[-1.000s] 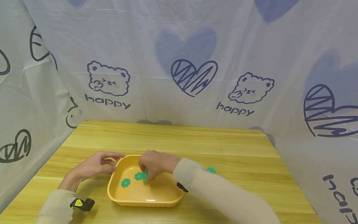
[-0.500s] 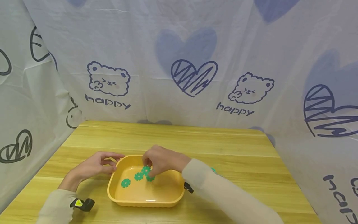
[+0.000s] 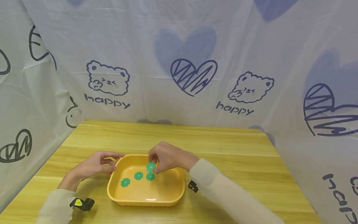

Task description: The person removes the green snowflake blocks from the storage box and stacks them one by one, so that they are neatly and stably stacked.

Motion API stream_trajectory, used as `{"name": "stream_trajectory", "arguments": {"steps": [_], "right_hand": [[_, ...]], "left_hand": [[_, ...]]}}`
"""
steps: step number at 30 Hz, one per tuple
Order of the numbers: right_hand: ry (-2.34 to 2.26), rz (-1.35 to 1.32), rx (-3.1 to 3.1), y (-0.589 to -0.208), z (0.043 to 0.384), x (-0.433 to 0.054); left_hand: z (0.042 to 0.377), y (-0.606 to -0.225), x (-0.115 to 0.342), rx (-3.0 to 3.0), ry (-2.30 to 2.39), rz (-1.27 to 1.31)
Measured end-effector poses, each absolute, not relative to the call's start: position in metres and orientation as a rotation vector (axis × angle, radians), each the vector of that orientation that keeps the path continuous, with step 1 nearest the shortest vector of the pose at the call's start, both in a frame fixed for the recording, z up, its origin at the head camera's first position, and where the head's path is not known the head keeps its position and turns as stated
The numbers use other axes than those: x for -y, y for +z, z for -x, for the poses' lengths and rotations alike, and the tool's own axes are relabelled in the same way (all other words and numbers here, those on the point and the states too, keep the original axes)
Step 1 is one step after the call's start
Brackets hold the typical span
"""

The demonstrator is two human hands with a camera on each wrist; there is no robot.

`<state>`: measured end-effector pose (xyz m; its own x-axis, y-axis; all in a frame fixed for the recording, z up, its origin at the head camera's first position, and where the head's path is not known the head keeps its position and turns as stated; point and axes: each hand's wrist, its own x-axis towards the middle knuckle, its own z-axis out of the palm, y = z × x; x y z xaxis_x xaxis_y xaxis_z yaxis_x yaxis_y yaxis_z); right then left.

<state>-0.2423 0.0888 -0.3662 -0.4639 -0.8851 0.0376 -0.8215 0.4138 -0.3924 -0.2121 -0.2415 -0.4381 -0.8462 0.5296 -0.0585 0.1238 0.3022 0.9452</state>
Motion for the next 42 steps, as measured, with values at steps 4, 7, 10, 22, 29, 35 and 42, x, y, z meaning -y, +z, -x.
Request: {"name": "stream_trajectory", "arguments": {"steps": [4, 7, 10, 22, 29, 35, 42], "right_hand": [[-0.572, 1.514, -2.509, -0.367, 0.244, -0.097], [-0.578, 1.508, -2.528, -0.367, 0.245, -0.104], [-0.554, 1.489, -2.578, -0.367, 0.244, -0.110], [-0.553, 1.349, -2.690, -0.367, 0.242, -0.138], [-0.592, 1.275, -2.727, -0.370, 0.244, -0.157], [-0.653, 1.206, -2.753, -0.373, 0.245, -0.172], [-0.694, 1.105, -2.773, -0.375, 0.245, -0.190]], "left_hand": [[0.212, -0.438, 0.242, -2.219, 1.560, -0.597], [0.213, -0.439, 0.241, -2.236, 1.543, -0.590], [0.213, -0.439, 0.241, -2.236, 1.545, -0.580], [0.212, -0.438, 0.241, -2.218, 1.569, -0.581], [0.213, -0.438, 0.241, -2.229, 1.560, -0.578], [0.213, -0.438, 0.241, -2.228, 1.556, -0.569], [0.211, -0.436, 0.240, -2.222, 1.567, -0.570]]}}
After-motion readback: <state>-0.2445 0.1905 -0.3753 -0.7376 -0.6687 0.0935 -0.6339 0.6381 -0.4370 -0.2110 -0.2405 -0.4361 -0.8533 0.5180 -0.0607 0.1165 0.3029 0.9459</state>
